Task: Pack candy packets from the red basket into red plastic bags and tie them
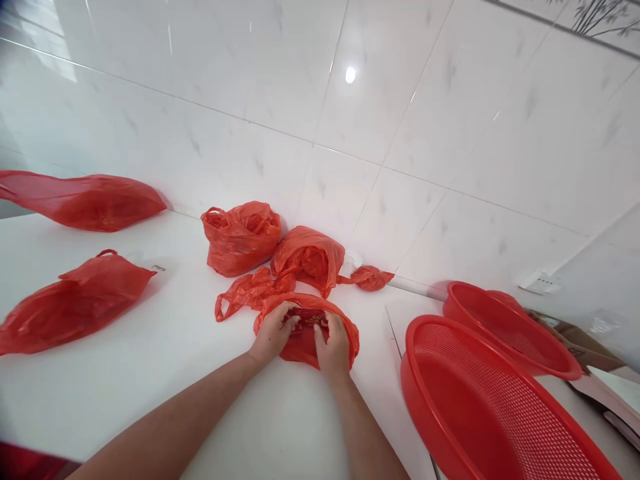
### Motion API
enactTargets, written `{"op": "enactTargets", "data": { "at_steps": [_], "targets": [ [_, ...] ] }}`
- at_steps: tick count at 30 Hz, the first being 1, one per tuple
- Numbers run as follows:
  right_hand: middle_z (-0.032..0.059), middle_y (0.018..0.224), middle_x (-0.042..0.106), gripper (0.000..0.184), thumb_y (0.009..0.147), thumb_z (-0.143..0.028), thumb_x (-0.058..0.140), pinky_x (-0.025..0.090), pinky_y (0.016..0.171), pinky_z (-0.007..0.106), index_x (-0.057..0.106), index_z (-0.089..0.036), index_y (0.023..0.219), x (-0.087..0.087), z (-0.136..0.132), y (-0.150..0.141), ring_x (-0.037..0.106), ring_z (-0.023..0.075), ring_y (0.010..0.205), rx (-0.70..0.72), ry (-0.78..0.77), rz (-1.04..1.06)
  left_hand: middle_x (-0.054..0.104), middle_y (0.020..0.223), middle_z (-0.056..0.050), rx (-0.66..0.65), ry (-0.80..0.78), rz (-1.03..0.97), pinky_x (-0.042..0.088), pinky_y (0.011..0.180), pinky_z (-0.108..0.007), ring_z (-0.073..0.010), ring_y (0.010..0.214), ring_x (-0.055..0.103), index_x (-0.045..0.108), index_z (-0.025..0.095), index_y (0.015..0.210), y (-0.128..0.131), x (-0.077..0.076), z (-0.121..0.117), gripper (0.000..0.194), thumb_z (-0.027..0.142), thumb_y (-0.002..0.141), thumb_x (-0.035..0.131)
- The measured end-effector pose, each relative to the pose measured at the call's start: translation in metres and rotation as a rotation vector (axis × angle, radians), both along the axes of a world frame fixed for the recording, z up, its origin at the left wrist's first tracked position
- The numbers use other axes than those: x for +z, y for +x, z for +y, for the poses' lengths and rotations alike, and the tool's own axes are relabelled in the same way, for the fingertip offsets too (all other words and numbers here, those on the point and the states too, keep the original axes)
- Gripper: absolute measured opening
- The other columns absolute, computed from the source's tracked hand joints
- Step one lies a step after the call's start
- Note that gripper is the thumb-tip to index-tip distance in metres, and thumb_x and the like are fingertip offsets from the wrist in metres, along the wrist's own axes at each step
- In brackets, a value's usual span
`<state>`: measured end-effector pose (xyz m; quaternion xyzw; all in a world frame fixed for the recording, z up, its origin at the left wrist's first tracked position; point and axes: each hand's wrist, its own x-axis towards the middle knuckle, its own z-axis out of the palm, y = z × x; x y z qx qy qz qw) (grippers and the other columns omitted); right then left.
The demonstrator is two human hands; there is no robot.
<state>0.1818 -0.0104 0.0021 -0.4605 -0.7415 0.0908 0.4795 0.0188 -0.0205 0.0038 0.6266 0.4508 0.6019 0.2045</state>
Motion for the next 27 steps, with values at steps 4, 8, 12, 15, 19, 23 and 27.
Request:
{"op": "enactTargets", "data": {
  "at_steps": [4,8,12,15,19,23,27],
  "targets": [
    [0.0093,0.102,0.063,0.021,0.087,-0.026,0.048,0.050,0.083,0.040,0.056,-0.020,0.105,-0.0003,-0.0012,-0.0014,0.059,0.0230,0.094,0.012,-0.018,0.002,0.068,0.087,0.000,-0.013,-0.022,-0.008,0.052,0.070,-0.030,-0.0171,0.078,0.063,0.060,0.026,0.092,0.0003,-0.0023,0.0010,0.016,0.020,0.084,0.048],
    [0.0089,0.105,0.063,0.022,0.087,-0.023,0.047,0.048,0.085,0.040,0.056,-0.020,0.107,-0.0008,-0.0007,-0.0031,0.058,0.0228,0.097,0.012,-0.016,-0.015,0.068,0.089,-0.002,-0.001,-0.012,-0.004,0.052,0.071,-0.031,-0.0177,0.081,0.063,0.061,0.025,0.093,-0.0001,-0.0023,0.0001,0.016,0.022,0.083,0.049],
    [0.0071,0.094,0.064,0.015,0.086,-0.021,0.047,0.049,0.081,0.039,0.058,-0.020,0.097,-0.0009,0.0005,-0.0049,0.059,0.0220,0.089,-0.005,-0.005,-0.051,0.068,0.095,-0.001,0.021,-0.019,-0.002,0.053,0.073,-0.031,-0.0172,0.081,0.064,0.061,0.025,0.101,-0.0006,-0.0034,-0.0016,0.021,0.023,0.082,0.051],
    [0.0080,0.097,0.064,0.016,0.085,-0.020,0.049,0.048,0.084,0.039,0.058,-0.019,0.098,-0.0002,0.0002,-0.0054,0.058,0.0222,0.093,-0.012,0.023,-0.038,0.068,0.103,-0.002,0.031,-0.029,0.008,0.053,0.077,-0.031,-0.0176,0.087,0.065,0.061,0.025,0.104,-0.0013,-0.0035,-0.0018,0.024,0.023,0.082,0.051],
    [0.0080,0.104,0.063,0.022,0.086,-0.021,0.048,0.049,0.086,0.039,0.056,-0.020,0.107,0.0016,-0.0008,-0.0050,0.059,0.0216,0.097,0.008,-0.007,0.037,0.067,0.106,-0.002,0.017,-0.040,0.062,0.052,0.085,-0.033,-0.0176,0.097,0.063,0.061,0.024,0.106,-0.0024,-0.0011,0.0001,0.024,0.023,0.085,0.050],
    [0.0058,0.106,0.065,0.022,0.087,-0.023,0.048,0.050,0.086,0.039,0.055,-0.022,0.108,0.0024,-0.0007,-0.0039,0.061,0.0212,0.098,0.025,-0.094,0.108,0.065,0.106,-0.002,-0.006,-0.052,0.134,0.051,0.088,-0.034,-0.0173,0.100,0.061,0.058,0.025,0.108,-0.0010,-0.0016,0.0009,0.025,0.019,0.085,0.050],
    [0.0061,0.109,0.064,0.022,0.089,-0.025,0.046,0.050,0.088,0.040,0.055,-0.023,0.109,0.0031,-0.0009,-0.0015,0.060,0.0221,0.102,0.033,-0.128,0.134,0.061,0.111,-0.004,-0.051,0.025,0.244,0.049,0.092,-0.034,-0.0172,0.106,0.057,0.055,0.024,0.113,-0.0005,-0.0046,0.0009,0.031,0.013,0.086,0.047]
  ]
}}
